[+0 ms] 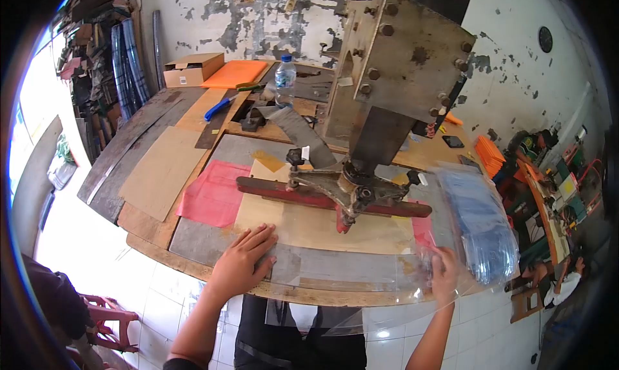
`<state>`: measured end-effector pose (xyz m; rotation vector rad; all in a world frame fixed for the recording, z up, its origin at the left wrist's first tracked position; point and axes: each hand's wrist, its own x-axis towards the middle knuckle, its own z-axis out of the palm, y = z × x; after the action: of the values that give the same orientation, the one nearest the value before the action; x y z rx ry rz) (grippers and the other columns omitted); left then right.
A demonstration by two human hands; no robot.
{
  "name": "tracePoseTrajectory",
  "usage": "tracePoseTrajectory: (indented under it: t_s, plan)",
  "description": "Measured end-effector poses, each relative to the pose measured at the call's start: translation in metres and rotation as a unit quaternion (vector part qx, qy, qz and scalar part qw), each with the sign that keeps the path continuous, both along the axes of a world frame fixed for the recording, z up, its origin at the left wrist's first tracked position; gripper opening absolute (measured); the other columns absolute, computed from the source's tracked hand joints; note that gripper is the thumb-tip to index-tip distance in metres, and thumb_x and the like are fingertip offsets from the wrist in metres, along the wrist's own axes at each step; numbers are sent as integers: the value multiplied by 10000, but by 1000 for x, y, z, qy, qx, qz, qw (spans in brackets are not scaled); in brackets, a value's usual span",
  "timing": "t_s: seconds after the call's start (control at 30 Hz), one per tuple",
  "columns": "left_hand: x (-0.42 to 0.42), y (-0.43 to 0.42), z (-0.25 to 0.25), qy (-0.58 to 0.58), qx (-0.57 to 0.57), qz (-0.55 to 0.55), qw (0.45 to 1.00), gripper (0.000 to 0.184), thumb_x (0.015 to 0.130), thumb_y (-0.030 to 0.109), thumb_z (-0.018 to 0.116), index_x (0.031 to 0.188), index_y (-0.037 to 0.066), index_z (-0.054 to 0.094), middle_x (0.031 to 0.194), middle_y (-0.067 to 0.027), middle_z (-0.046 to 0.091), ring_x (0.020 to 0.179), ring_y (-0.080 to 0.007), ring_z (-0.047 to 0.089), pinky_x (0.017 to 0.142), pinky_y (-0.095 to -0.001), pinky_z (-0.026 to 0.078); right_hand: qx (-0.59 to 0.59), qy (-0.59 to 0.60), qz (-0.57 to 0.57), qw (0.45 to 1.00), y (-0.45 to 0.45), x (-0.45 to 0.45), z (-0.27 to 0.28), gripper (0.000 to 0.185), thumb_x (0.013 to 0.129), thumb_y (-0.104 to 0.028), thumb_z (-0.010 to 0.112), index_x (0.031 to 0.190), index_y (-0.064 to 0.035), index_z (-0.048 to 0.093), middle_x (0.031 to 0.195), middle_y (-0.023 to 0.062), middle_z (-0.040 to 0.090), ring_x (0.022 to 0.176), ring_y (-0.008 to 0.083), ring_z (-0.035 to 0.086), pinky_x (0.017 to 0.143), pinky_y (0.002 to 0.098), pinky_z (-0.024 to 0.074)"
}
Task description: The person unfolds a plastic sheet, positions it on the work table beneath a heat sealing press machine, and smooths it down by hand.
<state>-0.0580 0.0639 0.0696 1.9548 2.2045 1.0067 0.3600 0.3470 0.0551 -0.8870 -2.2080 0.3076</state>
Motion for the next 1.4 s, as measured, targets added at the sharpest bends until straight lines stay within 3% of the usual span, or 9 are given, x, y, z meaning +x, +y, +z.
tracePoseTrajectory:
  t_s: [0.1, 0.17, 0.2, 0.27, 0.57, 0.8, 0.87, 1.4]
  plan:
    - [12, -15, 0, -7, 15, 44, 999, 369, 931, 129, 723, 1285, 27, 733, 1419, -179, 674, 1394, -346, 591, 1185, -489, 450, -9, 36, -69, 997, -13, 10, -5, 235, 1052, -104, 617, 1248, -31, 724, 1182, 143, 697, 1165, 325, 647, 1046, 412, 483]
    - [16, -16, -6, -106, 84, 118, 984, 277, 906, 92, 726, 1172, 32, 778, 1249, -168, 756, 1260, -352, 679, 1119, -483, 490, -30, 92, -110, 989, -16, 5, -5, 238, 1064, -146, 616, 1226, -6, 720, 1181, 148, 704, 1157, 324, 650, 1034, 415, 492]
    - [17, -15, -5, -105, 84, 121, 984, 277, 906, 92, 726, 1172, 32, 778, 1249, -168, 756, 1260, -352, 679, 1119, -483, 490, -31, 93, -108, 989, -15, 5, -8, 238, 1064, -146, 616, 1226, -6, 720, 1181, 148, 704, 1157, 324, 650, 1034, 415, 492]
    - [18, -13, -3, -79, 123, 158, 977, 200, 905, 100, 727, 1078, 23, 792, 1106, -146, 787, 1108, -354, 725, 1034, -475, 519, 7, 84, -161, 983, -10, 7, -14, 260, 1072, -193, 620, 1192, 15, 719, 1159, 154, 712, 1134, 319, 659, 1022, 412, 495]
    - [16, -13, -5, -7, 155, 129, 979, 137, 874, 73, 754, 1008, 55, 771, 1010, -97, 767, 987, -304, 721, 933, -443, 529, 3, 141, -192, 971, -15, 10, -16, 264, 1053, -222, 655, 1129, 20, 726, 1110, 140, 731, 1067, 294, 680, 992, 400, 507]
    - [19, -15, -9, -22, 194, 170, 966, 84, 879, 45, 731, 957, 53, 763, 979, -99, 759, 941, -308, 711, 900, -433, 514, 1, 188, -243, 951, -16, 7, -17, 213, 1019, -158, 674, 1131, 14, 732, 1104, 131, 741, 1051, 279, 688, 975, 381, 514]
    - [20, -15, -9, -30, 211, 196, 957, 62, 878, 36, 724, 932, 44, 754, 953, -97, 758, 922, -310, 706, 888, -428, 509, -17, 194, -238, 952, -17, 7, -16, 246, 1056, -200, 652, 1132, 15, 745, 1120, 113, 749, 1089, 257, 674, 1021, 386, 490]
    - [21, -16, -7, -56, 213, 198, 955, 53, 890, 20, 690, 885, 13, 742, 901, -112, 750, 847, -312, 680, 857, -414, 501, -13, 176, -245, 953, -14, 12, -19, 270, 1053, -239, 659, 1106, 10, 749, 1094, 113, 757, 1054, 266, 691, 989, 386, 506]
